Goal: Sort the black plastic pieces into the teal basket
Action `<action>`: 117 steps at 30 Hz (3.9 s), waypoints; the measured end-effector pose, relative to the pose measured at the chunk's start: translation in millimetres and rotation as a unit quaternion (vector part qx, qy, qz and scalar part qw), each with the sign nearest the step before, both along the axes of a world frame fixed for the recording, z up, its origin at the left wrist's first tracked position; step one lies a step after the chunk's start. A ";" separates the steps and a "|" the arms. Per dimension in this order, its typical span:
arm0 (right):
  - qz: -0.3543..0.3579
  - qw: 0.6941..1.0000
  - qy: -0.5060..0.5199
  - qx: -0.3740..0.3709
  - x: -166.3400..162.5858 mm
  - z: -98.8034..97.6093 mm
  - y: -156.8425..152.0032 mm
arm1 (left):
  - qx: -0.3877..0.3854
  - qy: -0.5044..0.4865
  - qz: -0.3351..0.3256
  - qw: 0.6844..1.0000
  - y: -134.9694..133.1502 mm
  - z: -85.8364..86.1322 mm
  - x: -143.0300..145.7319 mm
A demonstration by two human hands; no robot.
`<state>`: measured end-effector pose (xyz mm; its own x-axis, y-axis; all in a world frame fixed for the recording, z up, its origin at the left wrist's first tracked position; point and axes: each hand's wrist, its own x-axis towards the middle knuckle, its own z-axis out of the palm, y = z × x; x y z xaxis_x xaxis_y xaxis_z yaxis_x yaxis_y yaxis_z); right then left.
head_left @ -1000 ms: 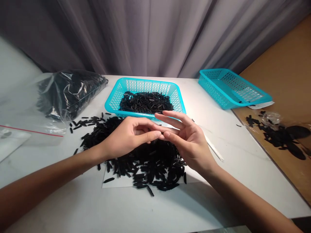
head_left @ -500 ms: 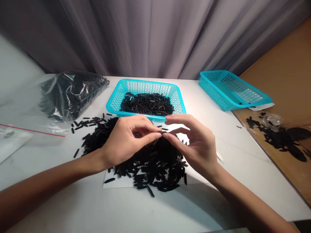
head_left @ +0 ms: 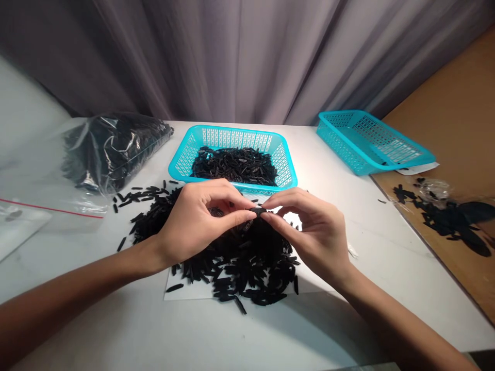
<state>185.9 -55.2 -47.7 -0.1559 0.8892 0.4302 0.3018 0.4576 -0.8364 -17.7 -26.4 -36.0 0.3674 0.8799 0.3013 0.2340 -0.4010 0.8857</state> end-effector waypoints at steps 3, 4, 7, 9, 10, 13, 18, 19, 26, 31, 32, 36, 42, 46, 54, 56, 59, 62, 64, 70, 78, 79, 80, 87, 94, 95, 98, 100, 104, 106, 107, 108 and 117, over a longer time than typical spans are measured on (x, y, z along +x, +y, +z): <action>-0.002 1.000 0.014 -0.015 0.2 -1.8 -0.5 | 0.000 0.003 0.000 1.000 -0.3 0.6 -0.1; -0.002 1.000 0.018 -0.018 0.3 -2.6 -0.6 | 0.001 0.003 0.000 1.000 -0.5 0.8 -0.1; 0.003 0.999 0.027 -0.022 0.4 -5.2 -0.8 | 0.007 0.005 -0.001 1.000 -0.8 0.8 -0.2; 0.007 0.999 0.030 -0.017 0.4 -6.6 -0.7 | 0.011 0.005 -0.002 1.000 -0.8 0.4 -0.1; 0.007 0.999 0.032 -0.011 0.3 -7.1 -0.6 | 0.014 0.003 -0.002 1.000 -0.8 0.3 0.0; 0.010 0.999 0.032 0.011 0.0 -7.4 -0.5 | 0.024 0.002 -0.001 1.000 -0.6 0.4 0.4; 0.003 0.999 0.025 0.047 -0.7 -6.3 -1.7 | 0.058 0.016 -0.001 0.998 -0.7 2.1 0.7; -0.001 0.998 0.021 0.057 -0.9 -6.3 -2.0 | 0.062 0.019 -0.002 0.998 -0.9 2.2 0.8; -0.002 0.997 -0.004 0.083 -2.3 -7.5 -2.2 | 0.055 0.022 -0.005 0.998 -2.2 1.7 0.7; -0.012 0.996 -0.021 0.088 -2.1 -7.3 -1.7 | 0.047 0.020 0.000 0.999 -2.5 3.1 0.4; -0.013 0.996 -0.024 0.087 -2.1 -7.2 -1.7 | 0.041 0.019 -0.002 0.999 -2.5 3.1 0.3; -0.020 0.995 -0.027 0.092 -2.5 -6.4 -2.0 | 0.015 0.012 -0.004 1.000 -1.9 3.2 -0.2; -0.026 0.995 -0.015 0.094 -2.7 -5.9 -1.8 | -0.010 0.020 -0.004 1.000 -0.5 5.1 -1.3; -0.030 0.989 -0.044 0.136 -2.3 -5.7 -2.0 | -0.036 0.012 -0.012 0.999 -0.5 5.5 0.4; -0.023 0.925 -0.192 0.328 3.8 -9.4 -0.1 | -0.220 0.006 -0.079 0.972 2.3 7.6 0.7; -0.013 0.906 -0.219 0.361 7.9 -10.0 0.7 | -0.251 0.008 -0.100 0.963 4.2 7.0 -0.5; 0.008 0.869 -0.278 0.408 12.9 -7.5 1.1 | -0.280 0.006 -0.128 0.951 6.3 4.6 -2.4; 0.028 0.853 -0.326 0.407 19.1 1.0 2.1 | -0.285 -0.011 -0.127 0.950 7.0 1.7 -4.0; -0.008 0.867 -0.335 0.368 29.1 9.2 5.2 | -0.271 -0.017 -0.100 0.957 7.1 0.5 -4.8; -0.184 0.806 -0.561 -0.050 91.4 13.6 28.9 | -0.238 -0.016 -0.039 0.970 7.1 1.4 -3.8; -0.171 0.743 -0.596 -0.251 109.4 -20.0 52.0 | -0.234 -0.021 -0.038 0.971 4.6 5.9 -2.6; -0.178 0.752 -0.586 -0.243 108.5 -22.0 53.0 | -0.234 -0.022 -0.038 0.971 4.0 6.6 -2.7; -0.185 0.764 -0.573 -0.232 108.3 -23.4 53.8 | -0.235 -0.023 -0.037 0.971 3.3 7.5 -2.7; -0.159 0.925 -0.320 -0.126 113.9 -1.8 50.9 | -0.231 -0.020 -0.030 0.972 1.2 11.9 -2.9; -0.014 0.988 0.155 -0.002 80.2 30.5 32.2 | -0.221 -0.020 -0.024 0.975 1.6 13.6 -3.9; 0.009 0.984 0.175 -0.010 71.2 29.0 29.6 | -0.224 -0.019 -0.026 0.974 1.3 13.9 -3.9; 0.095 0.985 0.144 0.007 45.0 17.9 19.3 | -0.231 -0.015 -0.030 0.972 0.6 14.6 -3.7; 0.095 0.993 0.067 0.024 31.8 11.2 10.2 | -0.227 -0.013 -0.028 0.973 0.6 14.8 -3.6; 0.012 0.997 -0.028 0.066 18.0 8.6 -8.0 | -0.223 -0.006 -0.024 0.975 0.7 15.5 -3.2; -0.029 0.995 -0.034 0.087 14.2 9.7 -13.8 | -0.226 -0.002 -0.027 0.974 0.6 15.8 -2.7; -0.042 0.994 -0.039 0.096 12.5 9.9 -15.7 | -0.225 0.000 -0.029 0.974 0.5 15.9 -2.4; -0.053 0.992 -0.049 0.105 10.9 9.8 -17.1 | -0.222 0.002 -0.031 0.974 0.4 15.9 -2.1; -0.062 0.992 -0.031 0.107 6.7 6.8 -20.3 | -0.207 0.022 -0.041 0.977 -0.6 13.3 -1.3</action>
<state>192.6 -75.5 -40.9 -0.0831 0.7922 0.6046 0.4137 0.5794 -0.7023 -19.0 -27.0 -22.8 0.4466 0.8900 -0.0917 0.2572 -0.0295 0.9659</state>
